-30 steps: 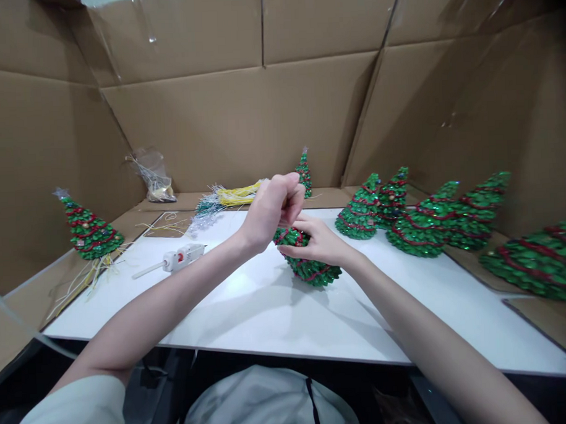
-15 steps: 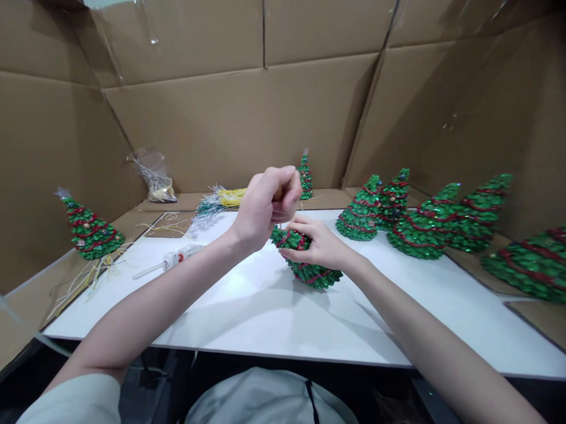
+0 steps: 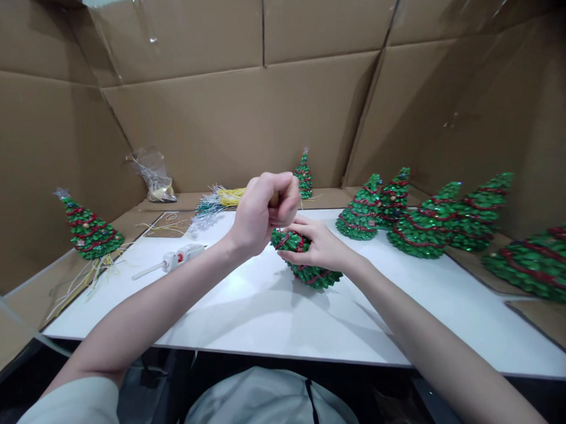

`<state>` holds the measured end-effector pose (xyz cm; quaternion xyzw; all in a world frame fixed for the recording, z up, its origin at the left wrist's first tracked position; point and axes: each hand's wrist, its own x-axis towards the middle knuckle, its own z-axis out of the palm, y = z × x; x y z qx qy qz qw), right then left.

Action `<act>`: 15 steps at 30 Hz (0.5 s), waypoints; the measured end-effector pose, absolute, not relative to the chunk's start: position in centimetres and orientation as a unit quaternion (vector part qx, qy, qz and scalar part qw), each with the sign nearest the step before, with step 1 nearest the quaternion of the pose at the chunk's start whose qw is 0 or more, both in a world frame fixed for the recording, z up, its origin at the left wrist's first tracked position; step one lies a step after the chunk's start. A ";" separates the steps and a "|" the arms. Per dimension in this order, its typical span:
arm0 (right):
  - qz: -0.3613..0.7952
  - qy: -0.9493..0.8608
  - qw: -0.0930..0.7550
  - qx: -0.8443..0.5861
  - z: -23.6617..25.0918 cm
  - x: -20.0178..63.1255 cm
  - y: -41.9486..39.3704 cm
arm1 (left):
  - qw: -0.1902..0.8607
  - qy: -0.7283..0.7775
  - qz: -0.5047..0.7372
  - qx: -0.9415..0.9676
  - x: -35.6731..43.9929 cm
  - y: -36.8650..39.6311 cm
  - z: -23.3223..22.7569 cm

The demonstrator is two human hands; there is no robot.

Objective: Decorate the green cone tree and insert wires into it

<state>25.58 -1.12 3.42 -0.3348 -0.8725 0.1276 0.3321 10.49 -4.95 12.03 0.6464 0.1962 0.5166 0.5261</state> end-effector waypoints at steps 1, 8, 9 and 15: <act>0.127 -0.872 0.333 -0.335 3.4 25.6 -1.1 | 0.524 0.197 0.518 0.647 10.5 -5.0 12.1; 0.131 -0.872 0.334 -0.335 3.5 25.6 -1.2 | 0.522 0.178 0.520 0.652 10.5 -5.0 11.5; 0.132 -0.871 0.334 -0.335 3.5 25.5 -1.2 | 0.525 0.173 0.521 0.651 10.5 -4.9 11.4; 0.140 -0.873 0.332 -0.330 3.6 25.4 -1.0 | 0.533 0.184 0.516 0.645 10.6 -4.5 11.1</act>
